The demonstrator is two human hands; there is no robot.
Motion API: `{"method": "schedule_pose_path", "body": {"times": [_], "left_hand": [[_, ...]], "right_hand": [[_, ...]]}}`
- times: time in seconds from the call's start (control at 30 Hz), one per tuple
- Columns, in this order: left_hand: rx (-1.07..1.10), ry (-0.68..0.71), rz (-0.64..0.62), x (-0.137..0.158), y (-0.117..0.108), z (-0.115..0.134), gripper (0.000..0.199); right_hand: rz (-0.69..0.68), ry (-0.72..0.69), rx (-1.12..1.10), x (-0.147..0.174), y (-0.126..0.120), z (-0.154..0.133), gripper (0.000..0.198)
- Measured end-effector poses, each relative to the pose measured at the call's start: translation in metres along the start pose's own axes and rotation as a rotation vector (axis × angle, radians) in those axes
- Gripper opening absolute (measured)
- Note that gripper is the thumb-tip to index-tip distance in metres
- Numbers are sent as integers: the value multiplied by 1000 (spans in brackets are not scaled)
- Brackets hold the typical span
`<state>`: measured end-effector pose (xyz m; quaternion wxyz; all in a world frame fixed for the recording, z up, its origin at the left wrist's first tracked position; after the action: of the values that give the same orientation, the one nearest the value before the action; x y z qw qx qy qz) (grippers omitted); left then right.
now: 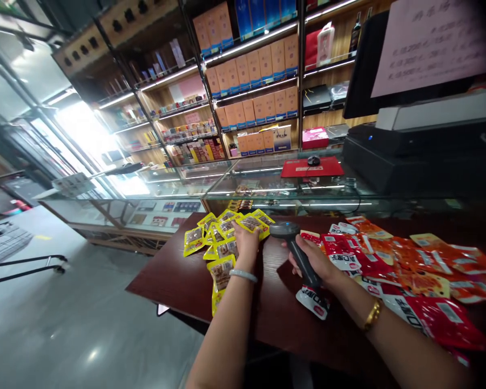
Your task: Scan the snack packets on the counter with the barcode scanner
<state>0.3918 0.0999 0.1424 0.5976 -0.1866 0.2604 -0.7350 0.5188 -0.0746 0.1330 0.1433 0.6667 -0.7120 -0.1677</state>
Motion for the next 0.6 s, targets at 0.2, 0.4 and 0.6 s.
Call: {"method": "schedule_pose_path", "body": {"times": [0.2, 0.4, 0.6], "left_hand": [[-333, -107, -73, -8, 13, 10, 102], [-467, 5, -110, -6, 29, 28, 97], [-598, 15, -113, -5, 46, 36, 117]], "right_hand": [[20, -11, -40, 0, -7, -3, 56], [33, -46, -35, 0, -13, -10, 55], [54, -45, -29, -1, -18, -10, 55]]}}
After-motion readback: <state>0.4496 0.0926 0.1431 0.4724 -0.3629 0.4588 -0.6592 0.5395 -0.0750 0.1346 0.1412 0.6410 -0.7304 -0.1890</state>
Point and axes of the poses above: each hand's wrist, its own x-axis away from the middle knuckle, its own y-axis out of the palm, z = x × y, the point moved 7 cm from there along -x, towards the middle knuckle, and after that the axes turned 7 degrees about -z, right-handed, at the moved point
